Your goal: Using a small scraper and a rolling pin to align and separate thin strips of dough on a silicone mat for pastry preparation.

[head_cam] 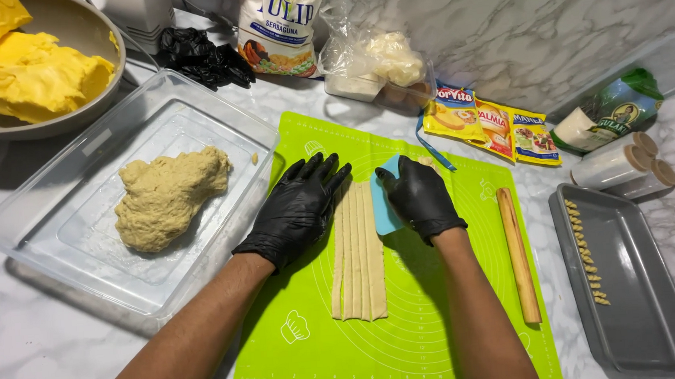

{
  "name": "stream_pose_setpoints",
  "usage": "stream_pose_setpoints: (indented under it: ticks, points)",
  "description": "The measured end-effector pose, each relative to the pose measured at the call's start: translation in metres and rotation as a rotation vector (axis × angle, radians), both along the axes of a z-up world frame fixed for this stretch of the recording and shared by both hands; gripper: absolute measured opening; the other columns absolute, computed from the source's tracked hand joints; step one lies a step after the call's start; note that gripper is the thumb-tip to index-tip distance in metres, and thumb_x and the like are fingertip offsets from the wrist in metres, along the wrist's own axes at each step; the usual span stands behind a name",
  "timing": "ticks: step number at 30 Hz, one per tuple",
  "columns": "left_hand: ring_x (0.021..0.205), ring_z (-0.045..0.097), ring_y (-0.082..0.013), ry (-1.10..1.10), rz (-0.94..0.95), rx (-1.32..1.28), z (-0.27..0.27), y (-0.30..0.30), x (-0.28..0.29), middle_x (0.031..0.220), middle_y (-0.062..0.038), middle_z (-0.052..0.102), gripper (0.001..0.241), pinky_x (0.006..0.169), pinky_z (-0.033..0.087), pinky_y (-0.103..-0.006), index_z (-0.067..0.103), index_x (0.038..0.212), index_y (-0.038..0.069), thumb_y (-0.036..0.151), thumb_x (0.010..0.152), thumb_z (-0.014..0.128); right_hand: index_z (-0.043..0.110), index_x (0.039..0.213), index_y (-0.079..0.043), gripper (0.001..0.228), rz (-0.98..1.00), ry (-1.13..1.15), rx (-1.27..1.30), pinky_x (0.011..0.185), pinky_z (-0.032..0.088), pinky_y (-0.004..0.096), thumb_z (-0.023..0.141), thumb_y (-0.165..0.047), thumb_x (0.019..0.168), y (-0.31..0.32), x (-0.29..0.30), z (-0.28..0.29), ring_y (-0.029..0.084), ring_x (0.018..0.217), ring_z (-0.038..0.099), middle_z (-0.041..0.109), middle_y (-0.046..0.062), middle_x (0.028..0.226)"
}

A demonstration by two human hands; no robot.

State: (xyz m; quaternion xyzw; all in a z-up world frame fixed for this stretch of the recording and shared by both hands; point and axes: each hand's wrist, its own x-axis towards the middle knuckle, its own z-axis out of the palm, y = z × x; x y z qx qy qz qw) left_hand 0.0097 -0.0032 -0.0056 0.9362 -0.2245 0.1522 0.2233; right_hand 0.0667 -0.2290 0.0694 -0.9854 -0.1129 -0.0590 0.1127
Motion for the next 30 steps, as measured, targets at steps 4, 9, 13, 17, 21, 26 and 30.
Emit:
stream_pose_setpoints:
  ticks: [4,9,13,17,21,26,30]
  points:
    - [0.151,0.035,-0.036,-0.023,0.01,0.015,-0.002,0.0,0.0,0.161,-0.012,0.041,0.058,0.123,0.026,-0.0501,0.043,0.155,0.023,0.026,0.098,0.05,0.063,0.087,0.0,0.042,0.038,-0.03,-0.011,0.082,0.056,0.055,0.066,-0.04,0.098,0.004,0.003,-0.003,0.05,0.089,0.068,0.064,0.029,0.074]
    - [0.152,0.035,-0.0364,-0.015,0.001,0.003,-0.002,0.0,0.001,0.16,-0.013,0.042,0.06,0.124,0.025,-0.0494,0.04,0.157,0.023,0.024,0.098,0.049,0.06,0.086,-0.004,0.04,0.037,0.005,-0.044,0.08,0.057,0.052,0.062,-0.042,0.098,0.002,0.004,-0.002,0.046,0.089,0.068,0.064,0.025,0.075]
    - [0.153,0.033,-0.0368,0.001,-0.009,0.009,-0.002,-0.001,0.003,0.162,-0.013,0.04,0.068,0.124,0.024,-0.0495,0.034,0.161,0.027,0.024,0.095,0.051,0.06,0.087,-0.003,0.037,0.044,0.035,-0.032,0.079,0.057,0.052,0.06,-0.038,0.098,0.005,0.001,0.003,0.046,0.088,0.068,0.064,0.023,0.074]
    - [0.152,0.034,-0.037,0.009,-0.02,0.002,-0.004,0.0,0.004,0.161,-0.014,0.04,0.067,0.125,0.023,-0.05,0.034,0.161,0.026,0.024,0.096,0.05,0.061,0.088,-0.003,0.035,0.082,0.012,-0.093,0.081,0.057,0.052,0.061,-0.037,0.097,-0.001,0.009,-0.006,0.047,0.088,0.067,0.062,0.023,0.075]
    - [0.152,0.034,-0.0359,-0.023,-0.004,0.018,-0.004,0.001,0.001,0.16,-0.013,0.041,0.066,0.124,0.026,-0.0491,0.038,0.159,0.023,0.022,0.094,0.051,0.063,0.09,-0.001,0.022,0.114,-0.028,-0.126,0.079,0.056,0.053,0.062,-0.022,0.093,-0.002,0.009,-0.009,0.048,0.086,0.068,0.065,0.025,0.076]
    - [0.152,0.034,-0.0371,-0.021,-0.015,0.01,-0.006,0.001,0.002,0.16,-0.015,0.042,0.067,0.123,0.026,-0.0501,0.038,0.158,0.021,0.021,0.093,0.052,0.062,0.093,-0.003,0.023,0.135,-0.022,-0.158,0.079,0.057,0.052,0.063,-0.026,0.093,-0.009,0.007,-0.018,0.046,0.087,0.069,0.065,0.021,0.075]
    - [0.153,0.033,-0.0364,-0.014,-0.012,0.024,-0.005,0.001,0.003,0.161,-0.014,0.041,0.07,0.124,0.025,-0.0495,0.035,0.16,0.022,0.022,0.093,0.052,0.065,0.093,0.0,0.028,0.153,-0.039,-0.16,0.079,0.058,0.051,0.065,-0.028,0.096,-0.005,-0.009,-0.008,0.045,0.085,0.071,0.067,0.024,0.075]
